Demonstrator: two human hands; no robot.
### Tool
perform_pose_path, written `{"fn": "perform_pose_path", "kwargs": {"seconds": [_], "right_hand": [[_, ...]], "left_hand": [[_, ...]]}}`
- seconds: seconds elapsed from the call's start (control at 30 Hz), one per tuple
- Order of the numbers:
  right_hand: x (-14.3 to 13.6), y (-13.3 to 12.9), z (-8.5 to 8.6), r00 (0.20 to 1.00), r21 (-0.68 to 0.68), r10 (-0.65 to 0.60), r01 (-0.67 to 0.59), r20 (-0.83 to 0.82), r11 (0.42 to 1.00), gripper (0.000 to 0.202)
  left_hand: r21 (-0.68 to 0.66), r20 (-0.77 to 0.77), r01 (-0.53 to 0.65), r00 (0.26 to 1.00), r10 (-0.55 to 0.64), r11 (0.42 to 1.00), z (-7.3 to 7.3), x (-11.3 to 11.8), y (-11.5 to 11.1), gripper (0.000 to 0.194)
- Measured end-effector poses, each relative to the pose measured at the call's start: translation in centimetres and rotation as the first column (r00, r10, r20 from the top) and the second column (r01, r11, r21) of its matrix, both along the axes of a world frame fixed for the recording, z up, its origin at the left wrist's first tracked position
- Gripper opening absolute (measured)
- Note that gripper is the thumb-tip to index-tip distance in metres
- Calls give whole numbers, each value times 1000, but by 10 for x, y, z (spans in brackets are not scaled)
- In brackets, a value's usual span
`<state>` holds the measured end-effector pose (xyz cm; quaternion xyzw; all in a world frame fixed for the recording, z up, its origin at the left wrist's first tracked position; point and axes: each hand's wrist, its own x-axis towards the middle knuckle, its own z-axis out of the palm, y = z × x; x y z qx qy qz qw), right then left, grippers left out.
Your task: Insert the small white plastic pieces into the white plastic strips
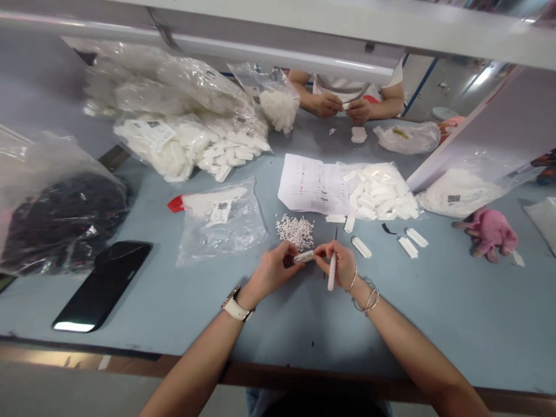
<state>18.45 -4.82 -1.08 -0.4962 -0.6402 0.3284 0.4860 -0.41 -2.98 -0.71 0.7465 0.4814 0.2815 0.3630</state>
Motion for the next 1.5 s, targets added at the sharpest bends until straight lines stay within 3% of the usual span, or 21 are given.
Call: {"fn": "perform_pose_path", "kwargs": {"seconds": [0.3, 0.67, 0.8, 1.03, 1.27, 1.5], "right_hand": [[-3, 1, -3, 969, 210, 4, -57, 246, 976, 29], [-1, 2, -1, 934, 154, 73, -135, 351, 979, 26], [3, 3, -5, 897, 198, 128, -229, 424, 953, 24], [4, 0, -1, 812, 273, 107, -313, 574, 909, 25], [1, -5, 1, 787, 268, 110, -333, 607, 904, 26], [3, -6, -4, 848, 382, 6, -245, 530, 891, 26]], "left_hand": [[10, 17, 10, 1000, -11, 1000, 4, 2, -1, 19], [-1, 15, 15, 1000, -15, 1000, 7, 4, -2, 19], [-12, 25, 4, 1000, -4, 1000, 6, 4, -2, 20], [-63, 24, -23, 999, 25, 998, 4, 2, -1, 22], [-76, 43, -32, 998, 35, 997, 0, 3, 0, 25], [-65, 49, -30, 998, 33, 997, 2, 3, 0, 25]]}}
